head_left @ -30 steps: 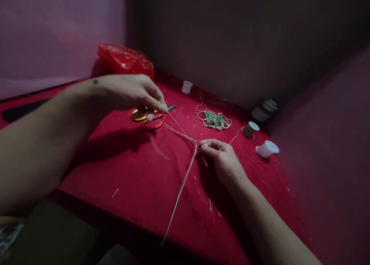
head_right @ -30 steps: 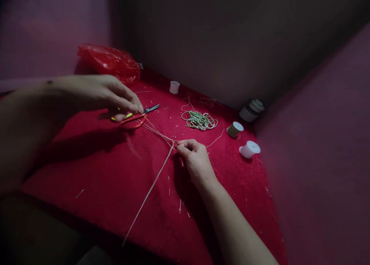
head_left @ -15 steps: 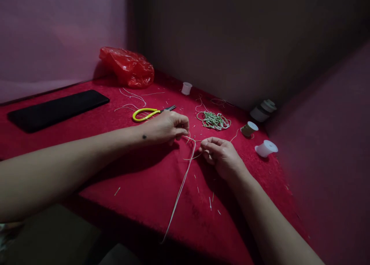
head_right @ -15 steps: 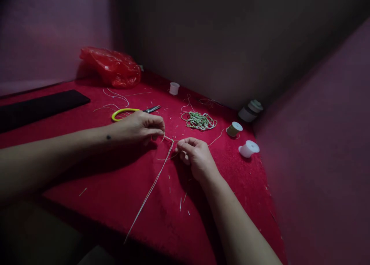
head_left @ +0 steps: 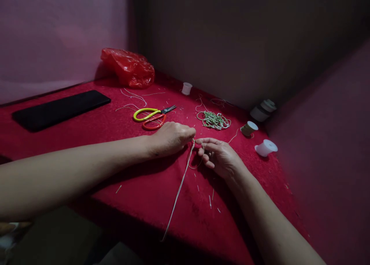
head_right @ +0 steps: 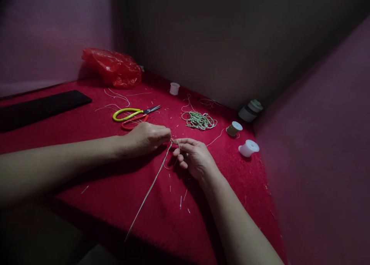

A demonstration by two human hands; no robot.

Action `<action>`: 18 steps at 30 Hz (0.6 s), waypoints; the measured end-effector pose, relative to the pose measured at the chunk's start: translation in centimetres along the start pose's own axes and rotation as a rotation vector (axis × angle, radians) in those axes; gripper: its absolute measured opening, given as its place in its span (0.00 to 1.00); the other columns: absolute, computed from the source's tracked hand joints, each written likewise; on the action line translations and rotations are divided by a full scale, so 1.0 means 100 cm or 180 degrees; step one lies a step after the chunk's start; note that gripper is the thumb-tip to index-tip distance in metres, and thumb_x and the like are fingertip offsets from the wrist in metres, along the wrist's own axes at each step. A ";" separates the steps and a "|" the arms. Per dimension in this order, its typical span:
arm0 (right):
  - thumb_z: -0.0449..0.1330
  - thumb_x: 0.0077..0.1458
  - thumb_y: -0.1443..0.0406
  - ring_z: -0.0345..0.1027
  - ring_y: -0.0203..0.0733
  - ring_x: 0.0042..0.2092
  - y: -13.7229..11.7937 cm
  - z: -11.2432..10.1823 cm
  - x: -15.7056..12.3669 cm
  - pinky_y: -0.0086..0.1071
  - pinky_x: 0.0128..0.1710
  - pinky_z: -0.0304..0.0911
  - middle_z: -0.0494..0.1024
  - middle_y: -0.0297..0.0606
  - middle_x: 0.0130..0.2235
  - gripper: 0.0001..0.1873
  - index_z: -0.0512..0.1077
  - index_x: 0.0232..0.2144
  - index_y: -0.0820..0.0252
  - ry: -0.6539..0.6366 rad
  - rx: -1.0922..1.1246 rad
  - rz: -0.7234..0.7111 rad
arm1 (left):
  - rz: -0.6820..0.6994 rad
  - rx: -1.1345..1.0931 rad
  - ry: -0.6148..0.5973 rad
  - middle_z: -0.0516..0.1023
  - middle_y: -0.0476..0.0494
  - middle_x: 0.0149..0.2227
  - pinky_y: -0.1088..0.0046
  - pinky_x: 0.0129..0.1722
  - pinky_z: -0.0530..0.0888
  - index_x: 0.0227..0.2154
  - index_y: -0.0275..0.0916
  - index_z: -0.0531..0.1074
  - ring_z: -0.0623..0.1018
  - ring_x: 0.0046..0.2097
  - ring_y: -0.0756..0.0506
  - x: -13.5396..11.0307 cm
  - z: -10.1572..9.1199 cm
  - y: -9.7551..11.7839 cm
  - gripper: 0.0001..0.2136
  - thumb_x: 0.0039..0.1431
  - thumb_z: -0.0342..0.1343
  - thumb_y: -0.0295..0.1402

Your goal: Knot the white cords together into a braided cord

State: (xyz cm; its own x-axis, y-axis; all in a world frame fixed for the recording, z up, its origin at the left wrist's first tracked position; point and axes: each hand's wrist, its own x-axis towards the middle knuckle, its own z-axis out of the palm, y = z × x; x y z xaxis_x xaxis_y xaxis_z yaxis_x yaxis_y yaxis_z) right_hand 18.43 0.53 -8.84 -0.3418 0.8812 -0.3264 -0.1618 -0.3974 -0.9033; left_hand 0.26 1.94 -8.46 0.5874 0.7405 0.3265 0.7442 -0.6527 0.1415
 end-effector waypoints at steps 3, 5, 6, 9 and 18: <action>0.61 0.42 0.68 0.57 0.27 0.16 0.002 0.001 0.000 0.19 0.11 0.47 0.72 0.34 0.20 0.10 0.70 0.31 0.65 0.0001 -0.0168 -0.0014 | -0.0025 0.0051 0.0020 0.72 0.46 0.25 0.75 0.24 0.55 0.26 0.36 0.67 0.67 0.25 0.51 0.000 0.002 0.003 0.07 0.57 0.45 0.29; 0.63 0.43 0.65 0.57 0.26 0.15 0.003 0.002 0.001 0.19 0.10 0.47 0.72 0.33 0.20 0.10 0.70 0.30 0.65 0.0035 -0.0308 -0.0018 | -0.0052 0.0065 0.0015 0.72 0.45 0.25 0.75 0.23 0.55 0.27 0.36 0.67 0.68 0.26 0.51 0.000 0.003 0.006 0.08 0.57 0.45 0.30; 0.63 0.42 0.65 0.56 0.26 0.15 0.004 0.003 0.001 0.19 0.10 0.46 0.72 0.33 0.20 0.10 0.71 0.29 0.65 0.0052 -0.0379 -0.0019 | -0.0055 0.0085 0.0003 0.73 0.45 0.26 0.75 0.23 0.55 0.27 0.36 0.67 0.68 0.25 0.51 0.000 0.002 0.008 0.08 0.57 0.45 0.30; 0.64 0.42 0.64 0.55 0.25 0.15 0.004 0.006 0.001 0.19 0.09 0.45 0.71 0.32 0.19 0.10 0.71 0.26 0.65 0.0082 -0.0538 -0.0058 | 0.0004 0.0156 -0.0035 0.72 0.45 0.25 0.75 0.22 0.54 0.27 0.36 0.67 0.67 0.24 0.51 0.000 0.002 0.012 0.09 0.58 0.45 0.32; 0.61 0.43 0.64 0.51 0.26 0.13 0.005 0.010 0.002 0.22 0.08 0.42 0.70 0.32 0.17 0.08 0.67 0.20 0.63 0.0376 -0.0937 -0.0361 | -0.0170 0.0075 0.0062 0.73 0.40 0.35 0.75 0.24 0.57 0.36 0.35 0.69 0.68 0.28 0.50 0.000 -0.004 0.014 0.09 0.57 0.45 0.31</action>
State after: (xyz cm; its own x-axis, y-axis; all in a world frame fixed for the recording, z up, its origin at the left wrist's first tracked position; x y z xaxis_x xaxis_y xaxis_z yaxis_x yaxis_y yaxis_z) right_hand 17.38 0.29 -9.05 -0.2246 0.9460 -0.2337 0.0876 -0.2193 -0.9717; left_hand 1.14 0.95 -7.87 0.5405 0.7708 0.3372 0.7818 -0.6082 0.1372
